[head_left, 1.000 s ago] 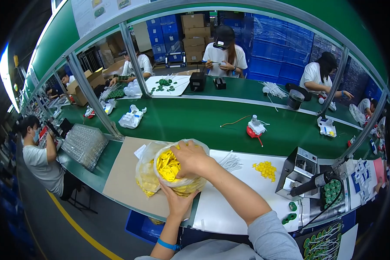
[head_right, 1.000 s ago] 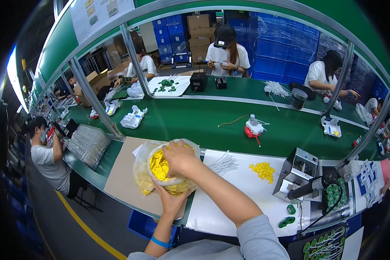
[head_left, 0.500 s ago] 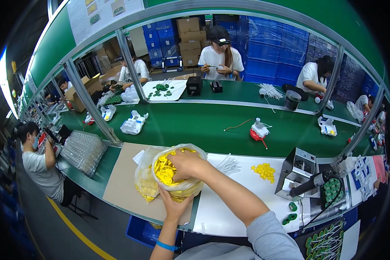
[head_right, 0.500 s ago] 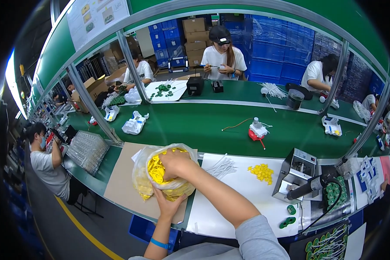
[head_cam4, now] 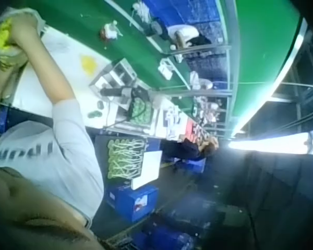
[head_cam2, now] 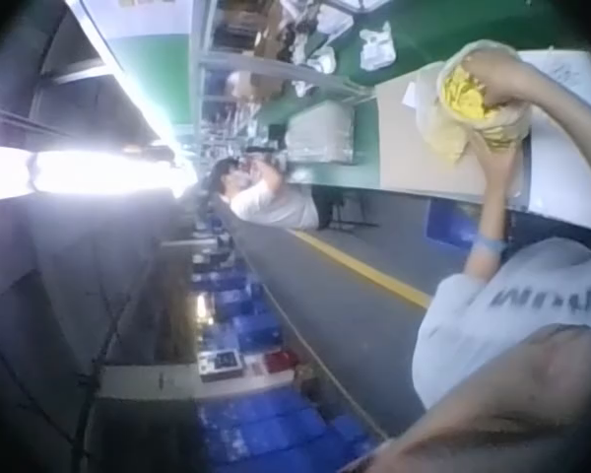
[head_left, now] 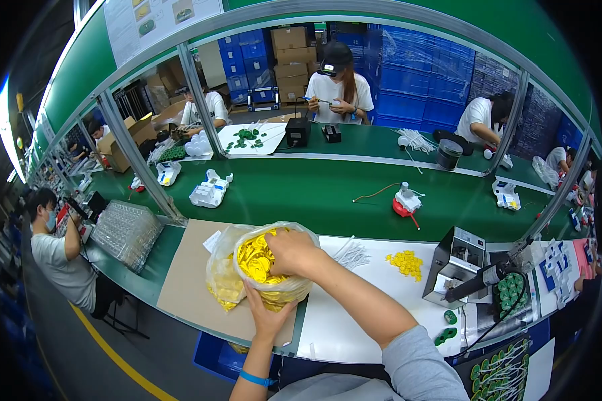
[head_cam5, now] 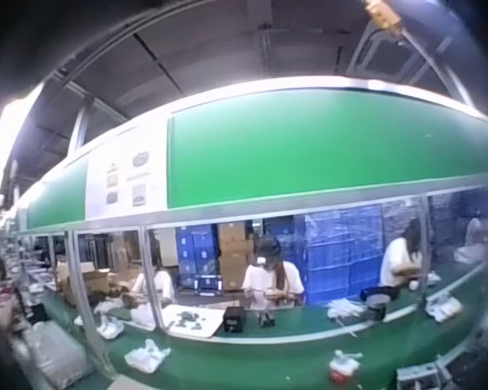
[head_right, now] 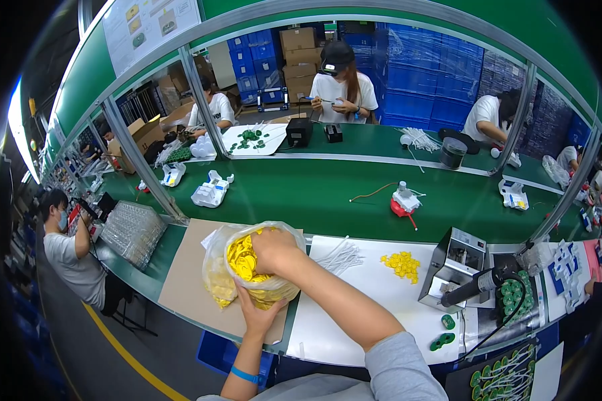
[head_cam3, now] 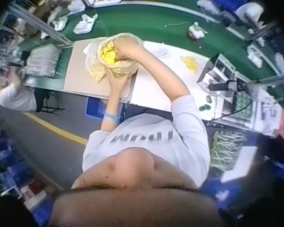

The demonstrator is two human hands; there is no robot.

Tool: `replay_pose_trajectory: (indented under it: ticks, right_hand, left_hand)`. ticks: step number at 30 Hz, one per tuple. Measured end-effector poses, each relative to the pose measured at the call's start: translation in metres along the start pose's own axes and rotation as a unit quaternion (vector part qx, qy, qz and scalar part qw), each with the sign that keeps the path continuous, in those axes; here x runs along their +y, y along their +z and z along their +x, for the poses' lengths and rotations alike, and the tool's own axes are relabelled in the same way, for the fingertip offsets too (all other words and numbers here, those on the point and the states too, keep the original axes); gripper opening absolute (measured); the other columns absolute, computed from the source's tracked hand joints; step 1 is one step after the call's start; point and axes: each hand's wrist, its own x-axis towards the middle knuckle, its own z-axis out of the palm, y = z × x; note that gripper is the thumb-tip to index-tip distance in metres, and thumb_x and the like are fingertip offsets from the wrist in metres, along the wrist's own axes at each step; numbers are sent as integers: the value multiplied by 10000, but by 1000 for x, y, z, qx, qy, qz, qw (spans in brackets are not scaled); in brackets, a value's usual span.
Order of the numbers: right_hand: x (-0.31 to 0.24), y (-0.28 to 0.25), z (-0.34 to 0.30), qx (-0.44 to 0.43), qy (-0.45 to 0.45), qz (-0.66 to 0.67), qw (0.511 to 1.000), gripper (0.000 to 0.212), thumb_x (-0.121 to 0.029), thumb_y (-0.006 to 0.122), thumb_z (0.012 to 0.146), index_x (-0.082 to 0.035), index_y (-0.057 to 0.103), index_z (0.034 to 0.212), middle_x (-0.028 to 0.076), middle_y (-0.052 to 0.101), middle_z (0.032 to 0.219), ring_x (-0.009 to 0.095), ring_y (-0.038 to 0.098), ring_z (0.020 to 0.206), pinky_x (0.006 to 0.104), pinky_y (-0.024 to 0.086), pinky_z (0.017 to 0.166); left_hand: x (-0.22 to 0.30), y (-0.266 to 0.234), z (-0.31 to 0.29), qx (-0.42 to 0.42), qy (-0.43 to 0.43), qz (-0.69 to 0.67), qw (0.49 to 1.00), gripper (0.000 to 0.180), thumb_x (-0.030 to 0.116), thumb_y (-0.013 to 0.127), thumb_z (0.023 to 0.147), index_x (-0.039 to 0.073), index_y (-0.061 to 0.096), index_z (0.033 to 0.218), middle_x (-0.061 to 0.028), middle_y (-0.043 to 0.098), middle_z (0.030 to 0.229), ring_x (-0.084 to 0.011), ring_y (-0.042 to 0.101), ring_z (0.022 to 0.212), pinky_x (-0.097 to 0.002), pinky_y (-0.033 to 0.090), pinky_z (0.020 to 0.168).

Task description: The person assembles yellow and green plastic components into finished assemblies using a handheld electric screwdriver on a factory production line.

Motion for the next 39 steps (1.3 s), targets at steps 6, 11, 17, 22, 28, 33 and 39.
replay_pose_trajectory:
  ticks: [6, 11, 17, 22, 28, 33, 39]
  right_hand:
    - [-55, 0, -9, 92, -32, -32, 995, 843, -360, 879, 657, -115, 540, 1389, 187, 505, 1454, 368, 552, 1288, 530, 527, 959]
    - [-84, -22, -3, 84, -61, -14, 995, 730, -376, 821, 686, -105, 593, 1324, 186, 642, 1240, 347, 669, 1085, 432, 567, 865]
    - [-114, -6, 30, 158, -72, -45, 984, 700, -388, 812, 696, -96, 608, 1299, 185, 640, 1256, 336, 674, 1077, 445, 561, 855]
    - [-109, -6, 82, 105, -91, -18, 990, 731, -399, 817, 691, -117, 607, 1333, 161, 624, 1315, 331, 659, 1116, 468, 532, 912]
    - [-74, 31, 177, 128, -101, 75, 984, 641, -299, 790, 735, -126, 620, 1328, 123, 669, 1266, 325, 645, 1149, 467, 508, 974]
    - [-60, 45, 209, 162, -99, 115, 975, 582, -281, 790, 737, -115, 640, 1274, 124, 681, 1243, 332, 655, 1122, 449, 525, 961]
    - [-48, 57, 233, 301, -133, 376, 867, 519, -198, 832, 790, -35, 613, 1231, 123, 694, 1104, 206, 679, 959, 311, 549, 845]
  left_hand:
    - [13, -52, 11, -7, 7, 2, 1000, 1335, 289, 969, 605, -47, 119, 1579, -276, 304, 1559, -396, 355, 1426, -449, 293, 1180]
    - [3, -91, 19, -7, 13, 14, 1000, 1309, 308, 957, 631, -41, 124, 1579, -326, 238, 1581, -461, 290, 1455, -499, 264, 1192]
    - [-30, -120, 41, -9, 41, 30, 999, 1308, 324, 952, 641, -29, 118, 1585, -341, 201, 1596, -487, 261, 1468, -513, 246, 1199]
    - [-82, -123, 57, -14, 36, 35, 999, 1326, 327, 958, 626, -31, 117, 1586, -318, 210, 1604, -461, 268, 1473, -488, 240, 1207]
    - [-183, -101, 87, -13, 63, 38, 997, 1275, 320, 941, 668, 18, 125, 1599, -366, 182, 1592, -524, 241, 1467, -558, 256, 1185]
    - [-218, -88, 93, -8, 43, 44, 998, 1317, 338, 957, 620, -23, 137, 1585, -323, 210, 1600, -470, 253, 1478, -504, 237, 1207]
    - [-245, -82, 103, -10, 47, 54, 997, 1306, 360, 953, 622, -18, 152, 1582, -321, 215, 1596, -473, 249, 1477, -515, 233, 1205]
